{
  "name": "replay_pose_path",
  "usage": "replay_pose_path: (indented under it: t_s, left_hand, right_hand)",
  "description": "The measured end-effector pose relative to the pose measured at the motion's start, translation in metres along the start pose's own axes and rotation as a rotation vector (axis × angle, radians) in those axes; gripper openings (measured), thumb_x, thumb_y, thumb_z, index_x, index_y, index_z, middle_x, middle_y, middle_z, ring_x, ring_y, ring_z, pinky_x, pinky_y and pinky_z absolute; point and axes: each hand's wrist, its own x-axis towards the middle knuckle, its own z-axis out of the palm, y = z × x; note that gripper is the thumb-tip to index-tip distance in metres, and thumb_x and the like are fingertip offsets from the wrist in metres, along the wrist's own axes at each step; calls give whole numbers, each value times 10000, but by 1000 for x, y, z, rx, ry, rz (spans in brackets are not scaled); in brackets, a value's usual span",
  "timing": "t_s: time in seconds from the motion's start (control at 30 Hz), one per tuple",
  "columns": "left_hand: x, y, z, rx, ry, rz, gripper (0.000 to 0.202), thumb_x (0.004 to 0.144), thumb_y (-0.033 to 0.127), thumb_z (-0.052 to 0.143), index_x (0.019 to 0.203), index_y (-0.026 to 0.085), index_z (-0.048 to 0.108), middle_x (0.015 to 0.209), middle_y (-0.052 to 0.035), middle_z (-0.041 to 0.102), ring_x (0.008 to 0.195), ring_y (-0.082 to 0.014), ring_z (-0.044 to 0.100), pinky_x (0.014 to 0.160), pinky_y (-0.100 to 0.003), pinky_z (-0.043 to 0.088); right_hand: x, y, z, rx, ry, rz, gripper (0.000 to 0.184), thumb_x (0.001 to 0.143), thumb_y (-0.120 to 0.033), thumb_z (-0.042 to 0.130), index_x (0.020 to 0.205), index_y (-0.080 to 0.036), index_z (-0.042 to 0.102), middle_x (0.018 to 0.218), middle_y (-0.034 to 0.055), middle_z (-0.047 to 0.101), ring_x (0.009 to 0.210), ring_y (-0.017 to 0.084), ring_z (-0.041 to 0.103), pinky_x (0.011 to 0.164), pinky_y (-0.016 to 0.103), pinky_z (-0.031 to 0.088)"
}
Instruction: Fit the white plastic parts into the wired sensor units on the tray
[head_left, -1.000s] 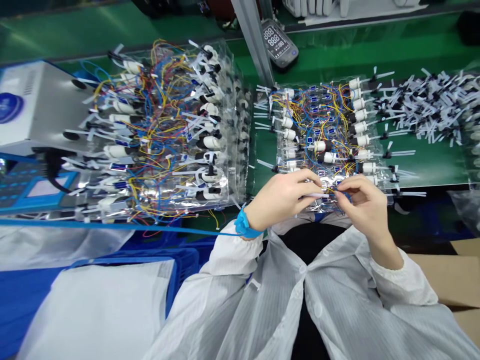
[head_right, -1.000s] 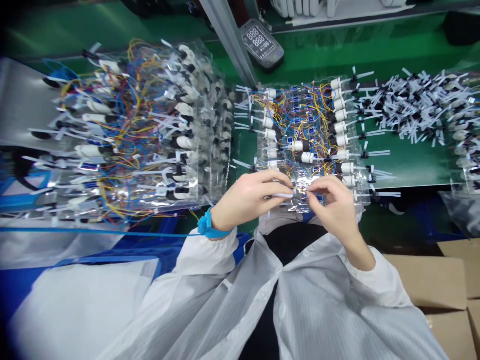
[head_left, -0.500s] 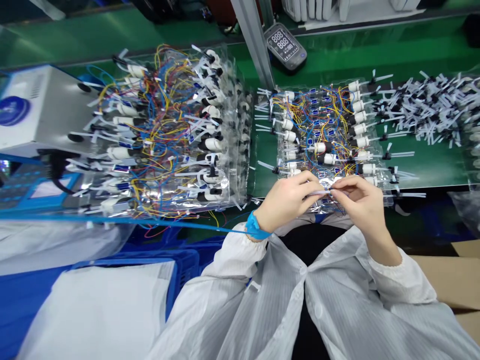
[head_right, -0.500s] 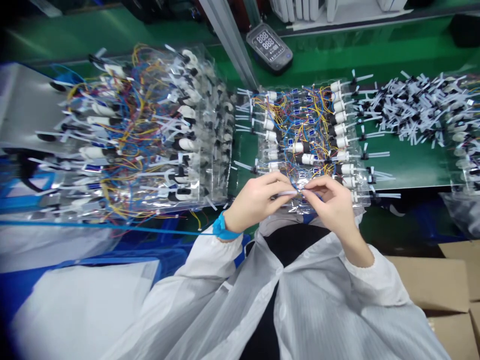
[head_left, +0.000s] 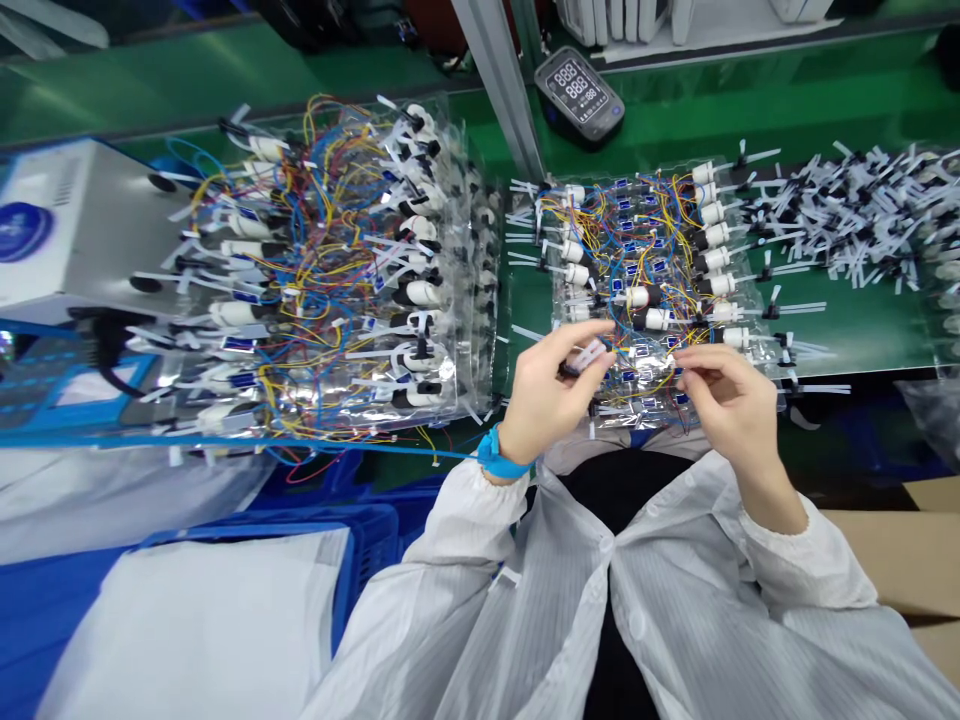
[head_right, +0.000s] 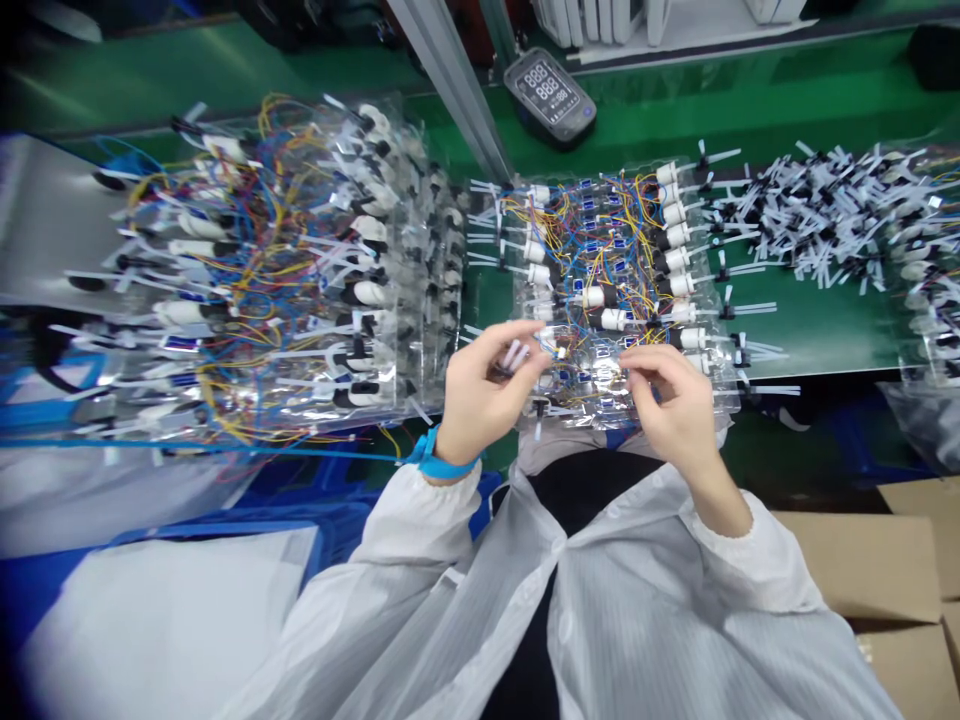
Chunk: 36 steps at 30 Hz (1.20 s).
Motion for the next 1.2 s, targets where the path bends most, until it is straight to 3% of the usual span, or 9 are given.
replay_pose_path:
  t_s: [0.17,0.23,0.33,0.47,0.53,0.77,1.0,1.1,1.2]
  left_hand:
    - [10,1,-4,-9,34,-104,141,982,244,710,1035,192,830,927,-42,781,799,-145,681,774,-281,547]
    - [11,-1,-5,-20,28,-146,141,970,262,719,1008,191,835,896,-38,777,771,-145,666,749,-279,536]
    - [12,-3,-5,-37,38,-208,143,946,299,739,967,193,831,809,-15,750,692,-130,616,671,-261,497]
    - [13,-6,-3,-57,80,-267,152,920,332,761,940,191,813,742,8,717,630,-115,572,599,-239,461]
    - [13,-8,-3,-61,110,-285,151,917,333,761,943,190,803,758,8,719,638,-115,583,604,-235,473]
    - [13,-12,-2,-302,360,-338,246,953,468,765,995,230,722,801,23,668,528,-66,513,481,-212,417]
    - [29,25,-11,-613,665,-154,306,933,563,787,998,298,647,776,63,596,446,-38,287,384,-222,286]
    - [33,35,-22,-514,708,-118,278,1000,607,683,1036,335,642,800,55,615,462,-59,281,439,-246,384]
    - [37,38,-33,-428,693,-94,280,1019,616,648,1056,339,658,873,29,652,553,-81,459,633,-290,555]
  right_hand:
    - [5,-16,-36,-308,-398,-127,283,978,-138,650,1201,-268,766,1234,75,785,1040,246,763,848,410,631]
    - [14,-29,-42,-421,-350,-193,215,978,-192,710,1175,-258,765,1196,83,789,1041,261,760,909,433,620]
    - [34,-45,-29,-453,-271,-268,200,971,-234,749,1171,-250,755,1149,90,786,1035,269,748,950,441,600]
    - [55,-42,7,-452,-510,-285,149,963,-189,722,1107,-211,751,1067,83,775,918,243,731,854,395,585]
    - [58,-35,17,-445,-544,-279,141,978,-117,638,1001,-205,745,979,66,766,896,232,727,835,378,571]
    - [56,-25,2,-338,-244,-214,139,993,-129,618,996,-237,705,908,41,747,821,211,735,789,381,595]
    - [69,-23,-12,-263,-64,-139,86,983,-193,668,984,-263,718,915,35,740,797,219,755,737,397,638]
    - [80,-32,-16,-167,39,-141,74,974,-196,687,971,-261,723,890,24,723,754,199,750,706,381,646]
    - [95,-49,-21,8,203,-202,99,931,-161,734,949,-258,735,844,17,689,713,187,728,680,377,648]
